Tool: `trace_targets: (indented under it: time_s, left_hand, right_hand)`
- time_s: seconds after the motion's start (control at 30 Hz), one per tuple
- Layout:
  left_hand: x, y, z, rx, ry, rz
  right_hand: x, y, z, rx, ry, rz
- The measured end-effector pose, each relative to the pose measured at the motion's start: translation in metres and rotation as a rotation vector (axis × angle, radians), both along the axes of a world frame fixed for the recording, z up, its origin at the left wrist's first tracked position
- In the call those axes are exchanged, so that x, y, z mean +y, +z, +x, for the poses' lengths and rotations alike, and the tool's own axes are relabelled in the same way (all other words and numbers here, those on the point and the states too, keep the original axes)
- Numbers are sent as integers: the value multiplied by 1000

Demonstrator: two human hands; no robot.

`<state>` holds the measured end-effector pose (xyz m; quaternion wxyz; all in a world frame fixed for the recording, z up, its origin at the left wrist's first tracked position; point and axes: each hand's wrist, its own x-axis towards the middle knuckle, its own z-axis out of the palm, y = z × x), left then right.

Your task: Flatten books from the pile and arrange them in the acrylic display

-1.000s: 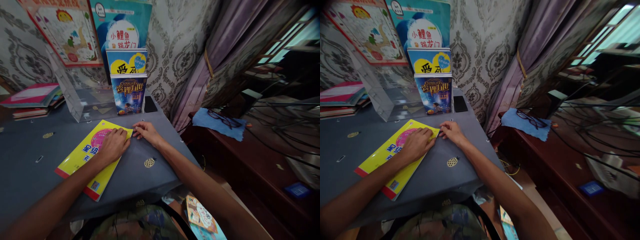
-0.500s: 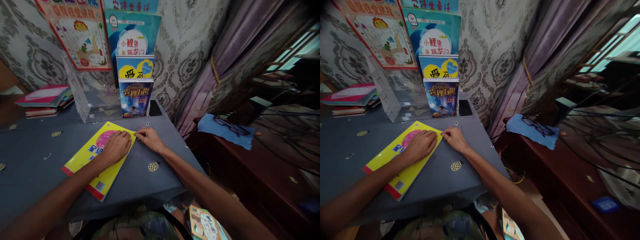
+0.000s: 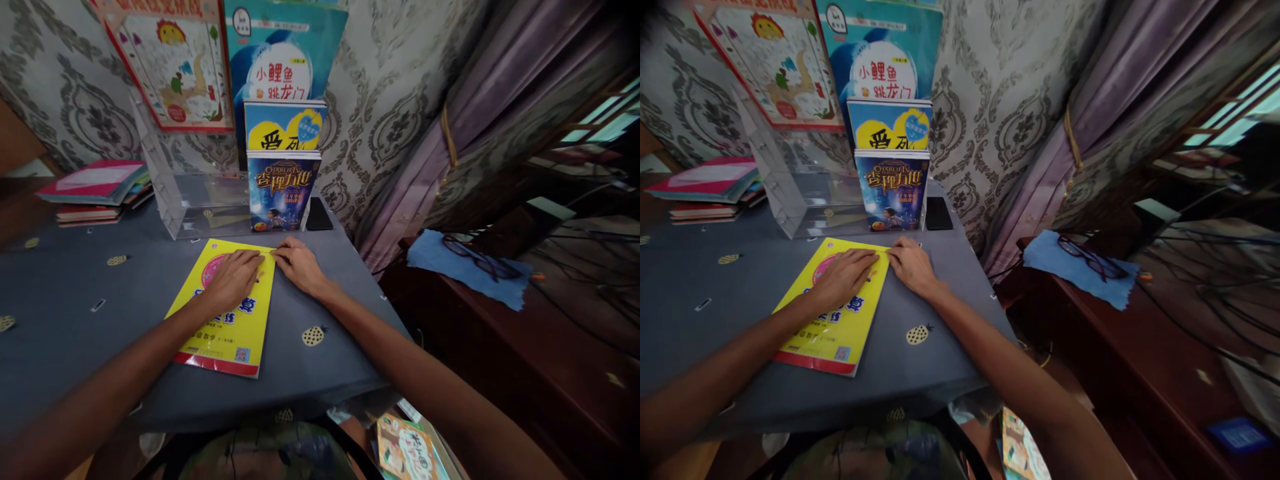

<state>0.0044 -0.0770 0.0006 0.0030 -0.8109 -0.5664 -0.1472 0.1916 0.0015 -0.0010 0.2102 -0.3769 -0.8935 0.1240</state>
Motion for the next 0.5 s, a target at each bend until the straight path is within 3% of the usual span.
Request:
trace_targets:
  time_s: [0.1, 0.3, 0.5]
  left_hand:
    - [-2, -2, 0, 7, -8, 15]
    - [-2, -6, -5, 1, -32, 20]
    - [-25, -1, -12, -44, -214, -11]
  right_hand:
    - [-11, 1, 2, -116, 36, 86]
    - [-19, 4, 0, -206, 22, 105]
    - [-25, 0, 1, -178, 6, 84]
